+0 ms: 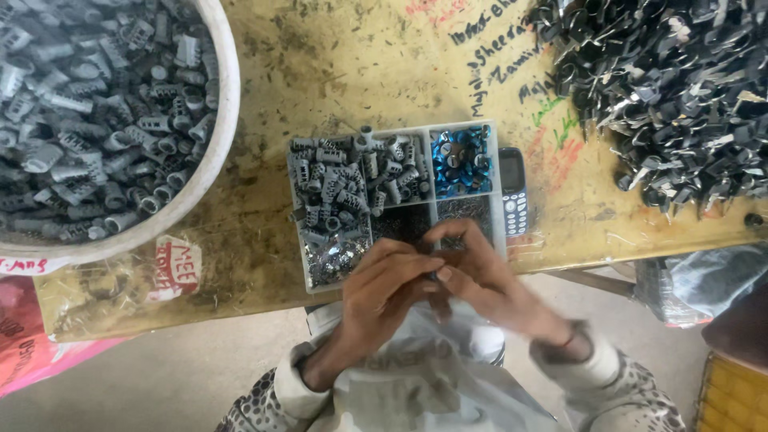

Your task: The person picks small gray metal anchor bodies from a compartment box and presses blue plastic inserts into them by hand, then places the assembled pieces into a compartment of the sorting tray, repeating the cycle continuously. A large bowl of unassembled anchors and piles of finished pieces sit on the workbench.

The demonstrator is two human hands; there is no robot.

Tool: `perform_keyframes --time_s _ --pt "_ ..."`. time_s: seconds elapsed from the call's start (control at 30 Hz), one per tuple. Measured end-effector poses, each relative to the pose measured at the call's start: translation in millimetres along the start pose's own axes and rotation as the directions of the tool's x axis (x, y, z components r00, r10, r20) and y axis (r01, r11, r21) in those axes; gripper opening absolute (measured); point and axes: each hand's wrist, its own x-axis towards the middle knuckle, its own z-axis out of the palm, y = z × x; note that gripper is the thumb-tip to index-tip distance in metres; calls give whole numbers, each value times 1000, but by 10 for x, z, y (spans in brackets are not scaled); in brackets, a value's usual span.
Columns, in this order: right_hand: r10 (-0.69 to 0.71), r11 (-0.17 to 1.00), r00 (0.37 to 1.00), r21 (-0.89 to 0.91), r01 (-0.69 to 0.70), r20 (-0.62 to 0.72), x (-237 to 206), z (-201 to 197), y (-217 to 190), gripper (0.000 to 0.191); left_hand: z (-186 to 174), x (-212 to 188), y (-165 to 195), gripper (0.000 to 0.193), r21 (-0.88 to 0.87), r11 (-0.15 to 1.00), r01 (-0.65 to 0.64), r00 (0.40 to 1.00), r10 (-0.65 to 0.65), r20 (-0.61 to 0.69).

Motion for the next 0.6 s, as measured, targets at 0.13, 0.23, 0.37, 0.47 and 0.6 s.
perform_keyframes --time_s 0.13,0.23,0.37,0.47,0.6 --pt "-433 217 780 -892 -396 -452 279 -1006 -311 25 -26 18 -178 33 53 998 -29 998 32 -50" --pt "-824 -172 561 -908 -382 -80 674 -1718 -584 14 -82 -4 -195 31 53 999 -9 1000 11 -26" --pt "-850 -192 524 -890 -414 -61 637 -2038 -643 11 -59 56 -90 30 49 999 -2 1000 2 3" --pt "-867 65 485 -991 -121 -116 448 -2041 -766 13 -34 46 -96 29 13 1000 -1 1000 1 -16" --pt "-823 450 438 -886 112 -362 70 -1577 -730 19 -57 -12 -90 30 -133 959 249 967 -238 90"
